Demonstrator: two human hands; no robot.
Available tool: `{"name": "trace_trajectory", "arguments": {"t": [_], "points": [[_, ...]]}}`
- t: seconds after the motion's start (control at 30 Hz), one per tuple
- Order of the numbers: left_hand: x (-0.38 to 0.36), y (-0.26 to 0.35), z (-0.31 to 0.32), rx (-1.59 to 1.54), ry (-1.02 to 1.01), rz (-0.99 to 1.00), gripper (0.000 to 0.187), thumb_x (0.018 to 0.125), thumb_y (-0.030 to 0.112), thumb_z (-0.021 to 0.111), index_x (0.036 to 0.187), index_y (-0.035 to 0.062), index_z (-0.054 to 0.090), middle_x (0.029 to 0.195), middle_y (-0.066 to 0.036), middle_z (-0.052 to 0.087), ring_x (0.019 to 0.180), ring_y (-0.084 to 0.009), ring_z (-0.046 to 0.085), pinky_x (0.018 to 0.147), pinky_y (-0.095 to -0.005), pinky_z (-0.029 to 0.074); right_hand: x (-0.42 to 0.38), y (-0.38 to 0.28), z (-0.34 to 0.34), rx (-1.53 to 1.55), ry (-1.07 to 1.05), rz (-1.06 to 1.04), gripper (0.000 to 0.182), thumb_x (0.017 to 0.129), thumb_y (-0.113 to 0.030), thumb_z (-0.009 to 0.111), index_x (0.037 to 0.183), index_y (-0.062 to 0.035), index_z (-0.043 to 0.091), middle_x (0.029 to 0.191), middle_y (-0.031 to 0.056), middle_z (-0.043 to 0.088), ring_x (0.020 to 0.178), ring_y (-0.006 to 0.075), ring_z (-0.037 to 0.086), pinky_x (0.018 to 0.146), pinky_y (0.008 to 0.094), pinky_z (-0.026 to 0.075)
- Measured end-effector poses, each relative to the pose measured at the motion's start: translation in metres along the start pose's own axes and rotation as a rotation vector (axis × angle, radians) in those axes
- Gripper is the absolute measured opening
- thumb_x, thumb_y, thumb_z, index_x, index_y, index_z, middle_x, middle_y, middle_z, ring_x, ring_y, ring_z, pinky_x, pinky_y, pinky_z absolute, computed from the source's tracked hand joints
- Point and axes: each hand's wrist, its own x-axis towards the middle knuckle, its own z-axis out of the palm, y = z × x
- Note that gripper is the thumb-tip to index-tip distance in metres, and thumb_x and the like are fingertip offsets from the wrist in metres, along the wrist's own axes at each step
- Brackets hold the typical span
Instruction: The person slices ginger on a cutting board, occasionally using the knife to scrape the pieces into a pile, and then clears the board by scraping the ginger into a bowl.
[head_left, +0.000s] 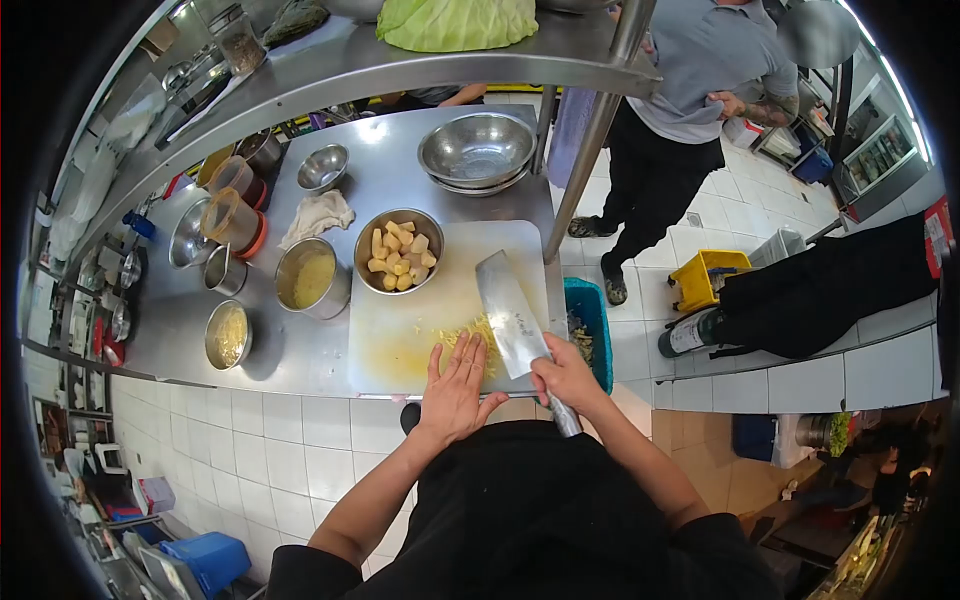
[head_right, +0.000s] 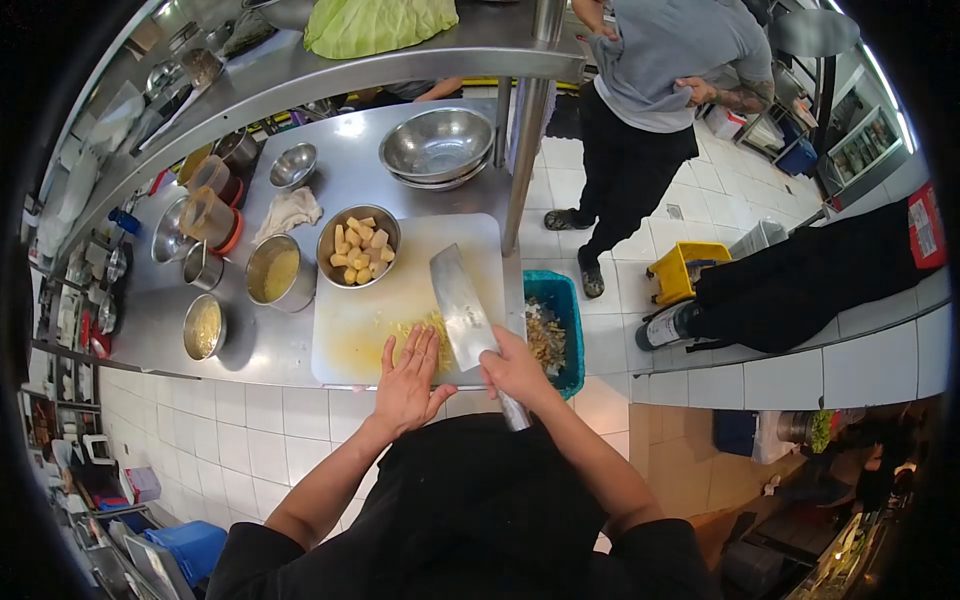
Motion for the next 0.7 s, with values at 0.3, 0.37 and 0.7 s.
{"name": "trace_trajectory", "arguments": {"t": [0.3, 0.37, 0.7], "points": [[-0.007, -0.010, -0.043, -0.299, 0.326, 0.272, 0.040, 0.094, 0.010, 0.081, 0.131, -0.0015, 0.073, 0.143, -0.016, 0.073, 0.135, -0.0334, 0.067, 0.118, -0.0513, 0.048, -0.014, 0.024, -0.009, -1.292, 0.395, -0.705, 0.014, 0.092, -0.013, 0.069, 0.103, -0.0105, 0.061, 0.086, 0.0106, 0.065, 0.085, 0.0321, 0.070, 0.075, 0.0481, 0.057], [-0.005, -0.003, -0.041, -0.244, 0.209, 0.295, 0.048, 0.101, 0.023, 0.079, 0.140, -0.0032, 0.070, 0.149, -0.019, 0.070, 0.143, -0.0349, 0.064, 0.121, -0.0479, 0.049, -0.009, 0.033, -0.001, -1.312, 0.434, -0.775, 0.012, 0.089, -0.014, 0.069, 0.098, -0.0119, 0.061, 0.086, 0.0078, 0.063, 0.087, 0.0289, 0.069, 0.076, 0.0465, 0.056], [0.029, -0.034, 0.000, -0.177, -0.174, 0.225, 0.094, 0.112, 0.063, 0.055, 0.173, -0.0058, 0.033, 0.181, -0.028, 0.032, 0.171, -0.0432, 0.026, 0.140, -0.0526, 0.020, 0.005, 0.048, 0.028, -1.331, 0.320, -0.950, 0.010, 0.086, -0.017, 0.069, 0.089, -0.0131, 0.060, 0.083, 0.0047, 0.063, 0.081, 0.0236, 0.067, 0.074, 0.0386, 0.053]]}}
